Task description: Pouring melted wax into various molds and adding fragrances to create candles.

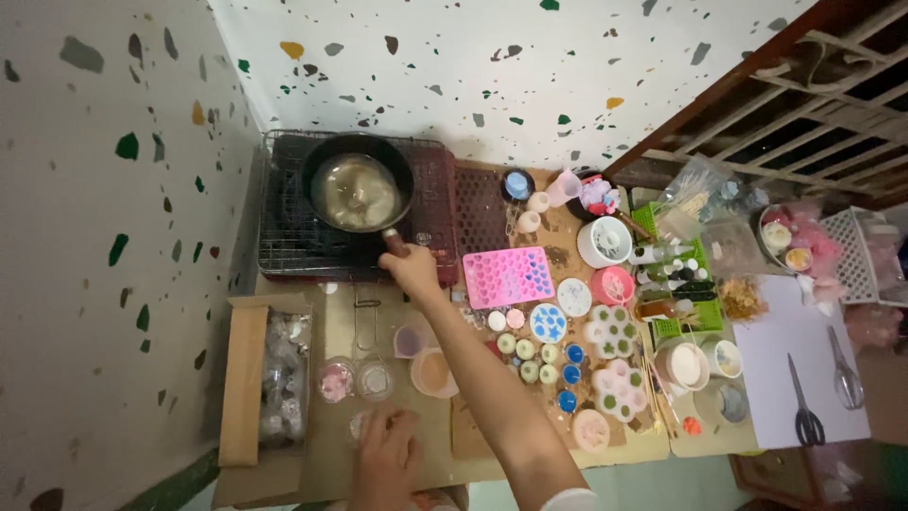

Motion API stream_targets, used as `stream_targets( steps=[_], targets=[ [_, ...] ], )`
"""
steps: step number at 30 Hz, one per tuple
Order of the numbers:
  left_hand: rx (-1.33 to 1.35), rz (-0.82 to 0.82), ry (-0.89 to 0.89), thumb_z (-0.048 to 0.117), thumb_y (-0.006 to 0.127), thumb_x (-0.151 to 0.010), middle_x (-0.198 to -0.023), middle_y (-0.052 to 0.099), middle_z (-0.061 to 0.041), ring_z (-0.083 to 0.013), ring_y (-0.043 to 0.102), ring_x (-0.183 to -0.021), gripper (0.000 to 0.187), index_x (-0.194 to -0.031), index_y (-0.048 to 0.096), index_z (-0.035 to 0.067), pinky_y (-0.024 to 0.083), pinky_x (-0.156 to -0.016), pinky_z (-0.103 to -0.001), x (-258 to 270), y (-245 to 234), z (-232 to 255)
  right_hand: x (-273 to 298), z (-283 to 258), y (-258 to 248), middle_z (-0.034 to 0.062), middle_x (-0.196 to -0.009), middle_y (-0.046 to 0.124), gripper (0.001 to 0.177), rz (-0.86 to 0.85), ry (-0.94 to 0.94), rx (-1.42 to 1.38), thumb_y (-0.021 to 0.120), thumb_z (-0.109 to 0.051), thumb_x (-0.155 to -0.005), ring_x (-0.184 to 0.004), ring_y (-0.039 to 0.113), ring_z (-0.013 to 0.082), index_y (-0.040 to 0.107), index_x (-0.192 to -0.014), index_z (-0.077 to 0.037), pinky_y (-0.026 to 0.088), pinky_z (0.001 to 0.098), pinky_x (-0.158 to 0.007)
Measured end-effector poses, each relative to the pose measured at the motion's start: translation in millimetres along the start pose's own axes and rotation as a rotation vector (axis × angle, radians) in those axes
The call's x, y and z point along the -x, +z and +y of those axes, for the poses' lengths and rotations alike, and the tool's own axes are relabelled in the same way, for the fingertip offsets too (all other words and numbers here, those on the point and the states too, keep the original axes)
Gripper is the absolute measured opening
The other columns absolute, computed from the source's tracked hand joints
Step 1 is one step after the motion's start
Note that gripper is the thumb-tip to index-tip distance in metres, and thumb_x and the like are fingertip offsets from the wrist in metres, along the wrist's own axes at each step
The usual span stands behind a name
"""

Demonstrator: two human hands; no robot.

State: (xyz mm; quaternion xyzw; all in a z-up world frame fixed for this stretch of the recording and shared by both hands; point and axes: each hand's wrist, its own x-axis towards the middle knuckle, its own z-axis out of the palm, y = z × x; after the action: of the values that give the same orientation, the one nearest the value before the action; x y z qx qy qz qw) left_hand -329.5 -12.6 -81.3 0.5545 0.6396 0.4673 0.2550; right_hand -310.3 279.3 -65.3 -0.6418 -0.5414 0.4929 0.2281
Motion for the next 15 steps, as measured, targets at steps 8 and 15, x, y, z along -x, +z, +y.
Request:
stream_targets(
  steps=[8, 15],
  targets=[
    [0.05, -0.457, -0.562, 0.012, 0.072, -0.075, -0.118, 0.062, -0.002, -0.0164, 0.065, -0.095, 0.068, -0.139, 0.051, 0.015, 0.057, -0.086, -0.031, 29, 42, -32, 32, 0, -39, 0.0074, -0.088, 0.073, 0.044, -0.134, -0.01, -0.126, 0.06, -0.044, -0.092, -0.074, 0.061, 0.014, 0.073, -0.107, -0.004, 0.046, 0.026, -0.065],
    [0.082, -0.51, -0.625, 0.009, 0.075, -0.08, -0.113, 0.066, -0.001, -0.0115, 0.069, -0.081, 0.107, -0.163, 0.011, 0.027, 0.06, -0.068, -0.025, 27, 78, -81, 140, 187, -129, 0.0029, -0.065, 0.073, 0.022, 0.28, -0.135, 0.062, 0.07, -0.001, -0.07, -0.054, 0.057, 0.0104, 0.082, -0.087, -0.003, 0.046, 0.0241, -0.051]
  ],
)
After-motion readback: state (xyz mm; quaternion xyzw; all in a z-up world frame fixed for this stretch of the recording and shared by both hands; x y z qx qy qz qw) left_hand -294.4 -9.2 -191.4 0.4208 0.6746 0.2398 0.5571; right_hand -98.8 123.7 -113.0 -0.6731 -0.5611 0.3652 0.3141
